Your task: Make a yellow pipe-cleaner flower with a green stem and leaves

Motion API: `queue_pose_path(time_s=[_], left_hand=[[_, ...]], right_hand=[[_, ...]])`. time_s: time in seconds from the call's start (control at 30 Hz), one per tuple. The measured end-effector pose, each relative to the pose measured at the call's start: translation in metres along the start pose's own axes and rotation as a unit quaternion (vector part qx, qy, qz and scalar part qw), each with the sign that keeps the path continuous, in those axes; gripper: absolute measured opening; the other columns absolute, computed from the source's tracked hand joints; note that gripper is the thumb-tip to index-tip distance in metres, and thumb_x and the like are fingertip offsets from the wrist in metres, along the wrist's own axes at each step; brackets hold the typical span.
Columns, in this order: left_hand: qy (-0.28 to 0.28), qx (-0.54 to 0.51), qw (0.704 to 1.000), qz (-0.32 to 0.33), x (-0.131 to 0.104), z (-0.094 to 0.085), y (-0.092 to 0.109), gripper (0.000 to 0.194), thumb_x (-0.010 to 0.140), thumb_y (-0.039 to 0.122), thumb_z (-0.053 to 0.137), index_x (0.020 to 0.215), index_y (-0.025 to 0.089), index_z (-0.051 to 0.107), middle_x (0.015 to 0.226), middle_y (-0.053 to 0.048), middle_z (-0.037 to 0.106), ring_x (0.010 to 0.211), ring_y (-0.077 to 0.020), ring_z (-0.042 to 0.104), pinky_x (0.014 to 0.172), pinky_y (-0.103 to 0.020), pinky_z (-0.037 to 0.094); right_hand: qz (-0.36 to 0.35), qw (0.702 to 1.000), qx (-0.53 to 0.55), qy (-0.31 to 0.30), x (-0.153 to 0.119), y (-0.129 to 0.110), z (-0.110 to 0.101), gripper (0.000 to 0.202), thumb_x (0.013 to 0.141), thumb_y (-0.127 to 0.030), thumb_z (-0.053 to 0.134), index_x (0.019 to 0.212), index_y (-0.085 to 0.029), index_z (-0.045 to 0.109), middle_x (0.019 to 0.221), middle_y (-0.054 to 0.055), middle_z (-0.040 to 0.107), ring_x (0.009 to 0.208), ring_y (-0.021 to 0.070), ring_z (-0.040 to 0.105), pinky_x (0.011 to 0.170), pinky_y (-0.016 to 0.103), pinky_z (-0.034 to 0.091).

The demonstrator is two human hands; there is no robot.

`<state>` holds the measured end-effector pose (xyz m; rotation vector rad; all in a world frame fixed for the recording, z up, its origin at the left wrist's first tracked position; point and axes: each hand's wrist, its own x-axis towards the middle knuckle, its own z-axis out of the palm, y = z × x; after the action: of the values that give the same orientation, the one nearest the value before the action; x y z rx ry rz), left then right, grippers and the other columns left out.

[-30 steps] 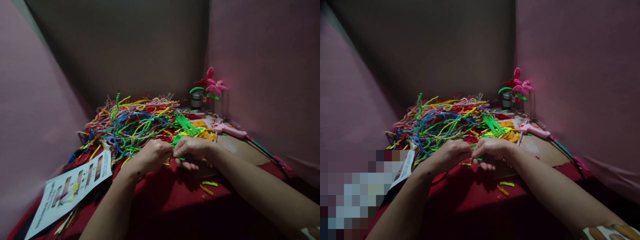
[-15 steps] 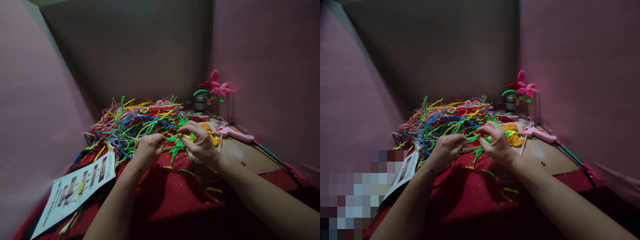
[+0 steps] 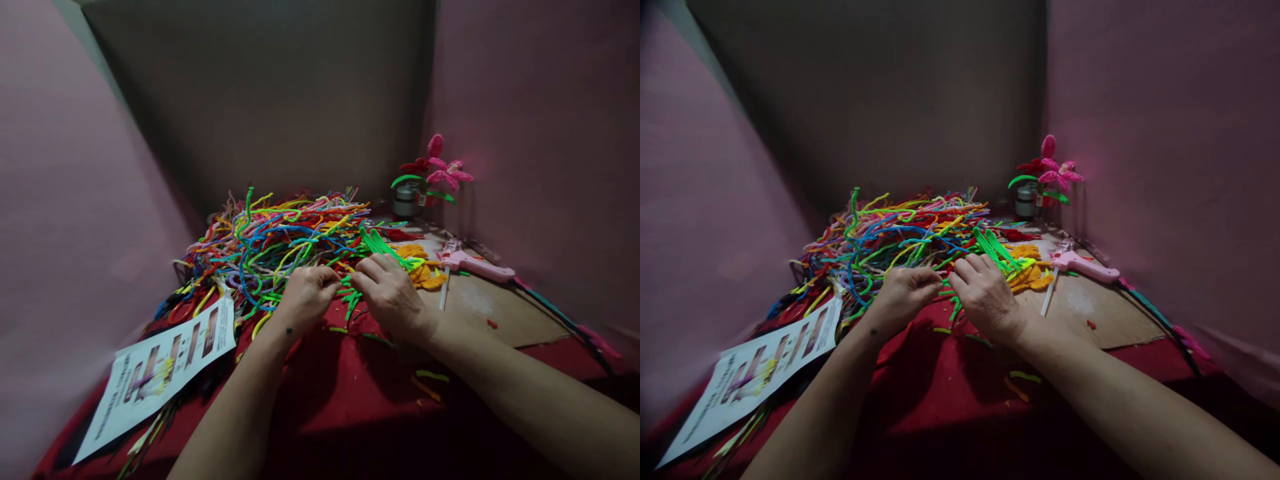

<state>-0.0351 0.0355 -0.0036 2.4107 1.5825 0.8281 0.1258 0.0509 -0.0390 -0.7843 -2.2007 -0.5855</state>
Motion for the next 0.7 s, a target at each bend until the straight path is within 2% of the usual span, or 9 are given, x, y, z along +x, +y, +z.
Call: queue_pose_path(time_s=[0.1,0.2,0.27,0.37,0.4,0.47,0.6,0.67,0.7], left_hand=[[-0.025,0.031,0.998,0.043,-0.001,0.005,0.0,0.021,0.071,0.011,0.05,0.054,0.014,0.062,0.049,0.001,0.052,0.048,-0.0076,0.037,0.049,-0.021,0.028],[-0.026,0.026,0.995,0.095,-0.003,0.004,0.002,0.02,0.073,0.011,0.051,0.057,0.014,0.063,0.053,0.0,0.057,0.05,-0.0082,0.043,0.051,-0.021,0.031],[-0.019,-0.012,0.991,0.135,-0.005,0.0,0.004,0.017,0.074,0.011,0.051,0.064,0.014,0.065,0.061,-0.001,0.061,0.057,-0.0093,0.05,0.057,-0.02,0.035],[0.006,-0.089,0.984,0.153,-0.007,-0.005,0.008,0.013,0.076,0.015,0.053,0.07,0.015,0.065,0.066,-0.001,0.064,0.061,-0.0096,0.054,0.06,-0.02,0.04],[0.028,-0.11,0.984,0.138,-0.007,-0.004,0.009,0.012,0.076,0.016,0.055,0.069,0.015,0.064,0.066,-0.001,0.064,0.06,-0.0095,0.054,0.059,-0.02,0.04],[0.085,-0.136,0.983,0.088,-0.007,0.0,0.01,0.009,0.075,0.018,0.057,0.069,0.016,0.064,0.065,0.0,0.064,0.057,-0.0093,0.055,0.057,-0.02,0.041],[0.192,-0.119,0.974,0.014,-0.004,0.015,0.007,0.01,0.074,0.016,0.055,0.068,0.017,0.063,0.063,0.001,0.064,0.055,-0.0101,0.055,0.055,-0.021,0.041],[0.226,-0.07,0.971,0.024,-0.003,0.021,0.005,0.011,0.075,0.015,0.053,0.068,0.016,0.062,0.064,-0.001,0.064,0.057,-0.0111,0.056,0.057,-0.022,0.042],[0.237,-0.034,0.97,0.039,-0.003,0.023,0.005,0.012,0.075,0.015,0.052,0.068,0.016,0.062,0.065,-0.002,0.064,0.059,-0.012,0.056,0.059,-0.023,0.042]], right_hand=[[-0.001,0.999,0.045,-0.011,0.004,0.005,0.0,0.018,0.085,-0.019,0.045,0.077,-0.015,0.06,0.078,0.008,0.057,0.078,0.02,0.043,0.071,0.034,0.031],[0.102,0.968,0.222,-0.064,0.009,0.019,-0.001,0.012,0.08,-0.017,0.051,0.071,-0.015,0.06,0.074,0.006,0.057,0.076,0.0179,0.045,0.07,0.032,0.032],[0.212,0.87,0.418,-0.154,0.011,0.03,-0.001,0.008,0.073,-0.019,0.057,0.066,-0.015,0.059,0.066,0.002,0.055,0.065,0.0143,0.046,0.062,0.028,0.032],[0.338,0.617,0.663,-0.255,0.011,0.034,-0.001,0.01,0.062,-0.022,0.064,0.061,-0.014,0.058,0.054,-0.002,0.05,0.05,0.0094,0.041,0.053,0.025,0.029],[0.362,0.55,0.71,-0.249,0.011,0.032,0.0,0.011,0.059,-0.022,0.065,0.059,-0.013,0.058,0.051,-0.003,0.05,0.047,0.0087,0.041,0.052,0.025,0.029],[0.394,0.476,0.765,-0.184,0.01,0.021,0.004,0.014,0.055,-0.019,0.067,0.052,-0.013,0.055,0.047,-0.004,0.047,0.045,0.0079,0.04,0.05,0.025,0.029],[0.448,0.432,0.781,-0.056,0.011,-0.002,0.014,0.016,0.052,-0.017,0.069,0.049,-0.013,0.054,0.045,-0.004,0.046,0.043,0.0064,0.039,0.048,0.024,0.028],[0.462,0.443,0.768,-0.017,0.011,-0.008,0.017,0.016,0.052,-0.018,0.069,0.052,-0.013,0.054,0.047,-0.005,0.047,0.044,0.0068,0.04,0.048,0.023,0.028],[0.464,0.467,0.753,-0.001,0.011,-0.01,0.018,0.017,0.054,-0.02,0.068,0.052,-0.014,0.053,0.047,-0.005,0.046,0.044,0.007,0.039,0.048,0.024,0.028]])
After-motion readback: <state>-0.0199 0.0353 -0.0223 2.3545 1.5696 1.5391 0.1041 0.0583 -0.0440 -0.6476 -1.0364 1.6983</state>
